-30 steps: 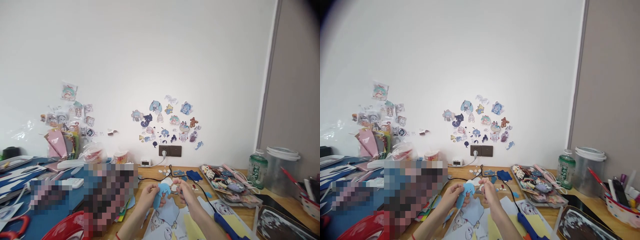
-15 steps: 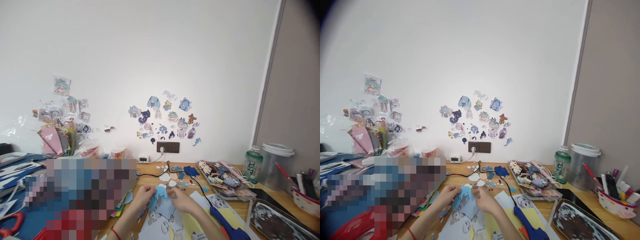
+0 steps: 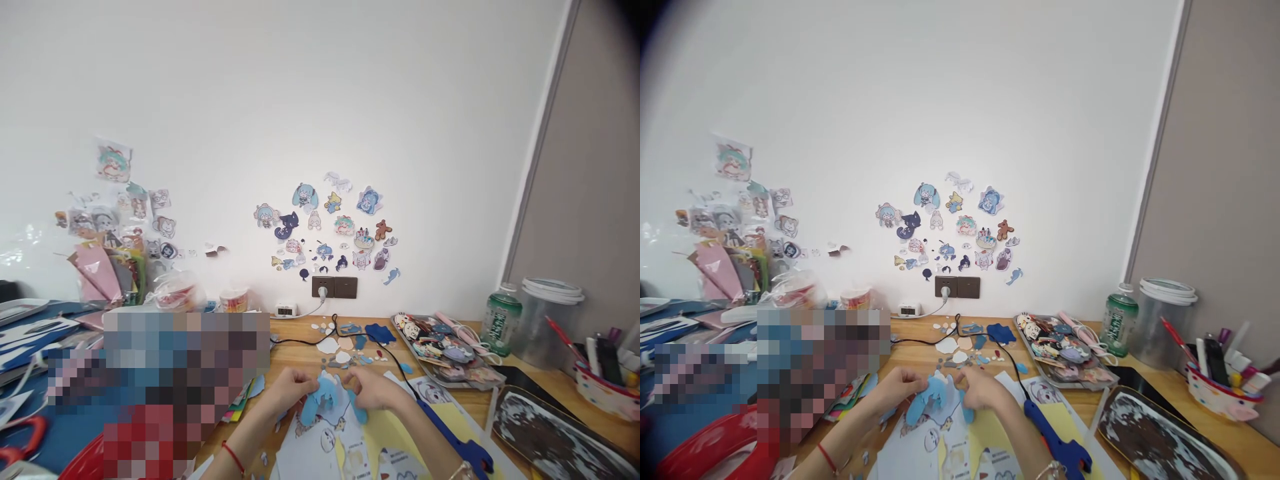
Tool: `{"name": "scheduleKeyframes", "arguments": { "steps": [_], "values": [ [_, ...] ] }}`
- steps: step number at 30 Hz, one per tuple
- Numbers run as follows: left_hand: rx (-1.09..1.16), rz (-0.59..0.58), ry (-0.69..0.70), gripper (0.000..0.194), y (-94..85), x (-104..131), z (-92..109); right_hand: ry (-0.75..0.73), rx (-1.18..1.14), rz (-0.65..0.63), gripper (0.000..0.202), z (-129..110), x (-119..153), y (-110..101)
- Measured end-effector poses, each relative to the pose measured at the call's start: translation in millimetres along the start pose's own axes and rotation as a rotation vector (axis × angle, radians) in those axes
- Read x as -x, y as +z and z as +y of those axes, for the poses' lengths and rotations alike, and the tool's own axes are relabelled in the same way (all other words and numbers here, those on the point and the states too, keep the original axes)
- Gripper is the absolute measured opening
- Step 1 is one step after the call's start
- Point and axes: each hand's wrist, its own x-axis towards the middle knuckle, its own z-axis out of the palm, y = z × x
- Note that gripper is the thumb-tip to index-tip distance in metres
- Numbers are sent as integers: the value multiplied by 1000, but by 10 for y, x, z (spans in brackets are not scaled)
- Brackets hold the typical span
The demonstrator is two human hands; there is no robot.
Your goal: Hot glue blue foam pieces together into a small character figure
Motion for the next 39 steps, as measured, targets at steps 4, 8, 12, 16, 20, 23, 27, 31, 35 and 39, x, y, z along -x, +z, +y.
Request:
{"name": "scheduleKeyframes", "arguments": {
  "steps": [4, 8, 12, 16, 20, 23, 27, 31, 35, 39],
  "values": [
    [42, -14, 12, 21, 6, -4, -15, -21, -85, 167, 23, 22, -49, 30],
    [113, -35, 16, 16, 10, -18, -46, -134, -254, 220, 36, -36, -88, 98],
    [195, -53, 10, 13, 36, -57, -109, -211, -386, 189, 47, -94, -115, 181],
    [283, -70, 9, 11, 47, -98, -179, -212, -466, 230, 37, -108, -151, 231],
    [337, -67, 19, 17, 23, -88, -188, -194, -553, 197, 22, -135, -157, 210],
    [317, -38, 37, 18, 2, -58, -156, -176, -611, 177, 18, -168, -116, 143],
    [185, 34, 16, 17, -7, -47, -132, -162, -643, 185, 19, -202, 11, -27],
    [79, 94, 46, 16, -21, 10, -59, -206, -640, 127, 20, -243, 207, -255],
    [128, 96, 184, 35, -9, 223, 208, -272, -619, 51, 23, -300, 461, -416],
    [239, -206, 219, 43, 124, 534, 484, -301, -575, 17, 21, -310, 774, -431]
  ]
}}
